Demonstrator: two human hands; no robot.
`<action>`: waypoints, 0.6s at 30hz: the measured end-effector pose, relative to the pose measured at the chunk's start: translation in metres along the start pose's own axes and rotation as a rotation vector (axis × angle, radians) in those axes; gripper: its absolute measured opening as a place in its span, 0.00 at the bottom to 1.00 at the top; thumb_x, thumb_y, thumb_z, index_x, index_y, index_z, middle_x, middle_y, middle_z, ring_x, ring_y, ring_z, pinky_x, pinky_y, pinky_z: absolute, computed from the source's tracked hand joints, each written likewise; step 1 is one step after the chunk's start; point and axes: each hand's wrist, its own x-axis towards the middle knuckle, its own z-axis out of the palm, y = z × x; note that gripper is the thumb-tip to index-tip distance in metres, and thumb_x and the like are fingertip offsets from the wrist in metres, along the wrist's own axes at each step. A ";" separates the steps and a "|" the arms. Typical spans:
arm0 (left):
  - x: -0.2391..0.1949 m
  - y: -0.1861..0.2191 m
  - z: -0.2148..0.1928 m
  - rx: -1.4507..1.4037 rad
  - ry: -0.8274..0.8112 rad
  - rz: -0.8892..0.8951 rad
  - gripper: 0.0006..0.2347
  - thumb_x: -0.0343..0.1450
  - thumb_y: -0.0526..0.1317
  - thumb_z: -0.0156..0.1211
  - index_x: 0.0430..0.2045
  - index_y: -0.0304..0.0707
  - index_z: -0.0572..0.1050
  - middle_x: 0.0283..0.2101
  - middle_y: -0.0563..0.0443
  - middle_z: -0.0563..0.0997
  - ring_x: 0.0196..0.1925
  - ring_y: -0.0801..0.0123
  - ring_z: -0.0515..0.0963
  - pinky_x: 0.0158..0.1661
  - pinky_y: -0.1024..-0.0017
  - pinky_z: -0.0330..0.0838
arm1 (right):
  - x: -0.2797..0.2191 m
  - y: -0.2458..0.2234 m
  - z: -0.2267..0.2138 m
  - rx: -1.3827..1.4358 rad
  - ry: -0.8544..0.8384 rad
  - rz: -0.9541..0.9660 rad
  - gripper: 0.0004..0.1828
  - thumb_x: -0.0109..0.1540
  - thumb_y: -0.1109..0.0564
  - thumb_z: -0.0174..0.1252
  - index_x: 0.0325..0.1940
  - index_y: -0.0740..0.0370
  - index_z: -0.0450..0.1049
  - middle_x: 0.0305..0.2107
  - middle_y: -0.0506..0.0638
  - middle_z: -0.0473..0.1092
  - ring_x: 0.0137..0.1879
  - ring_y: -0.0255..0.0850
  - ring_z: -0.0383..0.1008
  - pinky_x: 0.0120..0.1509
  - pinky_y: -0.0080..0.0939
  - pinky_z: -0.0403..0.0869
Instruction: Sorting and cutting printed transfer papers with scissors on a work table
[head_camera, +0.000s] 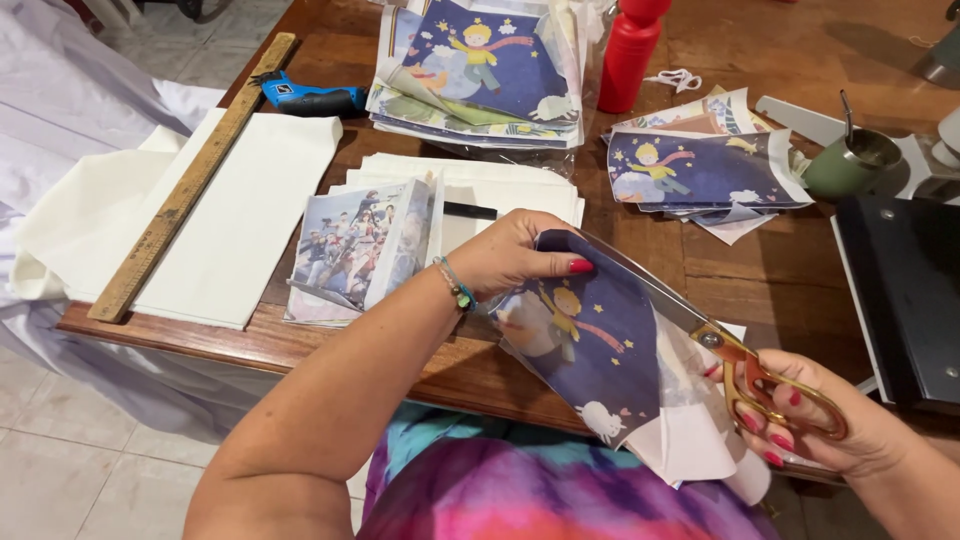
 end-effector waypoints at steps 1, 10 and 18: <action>0.000 0.000 0.001 -0.019 -0.019 -0.006 0.07 0.70 0.34 0.68 0.38 0.30 0.83 0.37 0.47 0.86 0.39 0.71 0.84 0.43 0.75 0.83 | 0.000 -0.005 0.008 -0.011 -0.010 0.000 0.44 0.48 0.40 0.79 0.51 0.79 0.73 0.20 0.65 0.70 0.14 0.36 0.62 0.19 0.34 0.62; 0.002 -0.002 0.003 -0.075 -0.045 -0.045 0.06 0.70 0.34 0.68 0.36 0.29 0.82 0.36 0.44 0.87 0.36 0.69 0.85 0.40 0.74 0.84 | 0.004 -0.014 0.022 -0.053 -0.037 -0.033 0.49 0.49 0.39 0.79 0.57 0.83 0.73 0.17 0.61 0.69 0.14 0.33 0.62 0.16 0.39 0.66; 0.002 0.000 -0.007 0.001 0.043 0.085 0.08 0.70 0.34 0.68 0.41 0.35 0.80 0.40 0.50 0.84 0.42 0.71 0.84 0.46 0.72 0.82 | 0.002 -0.018 0.018 -0.128 -0.001 -0.077 0.49 0.49 0.34 0.78 0.57 0.78 0.75 0.18 0.63 0.69 0.14 0.35 0.61 0.20 0.40 0.68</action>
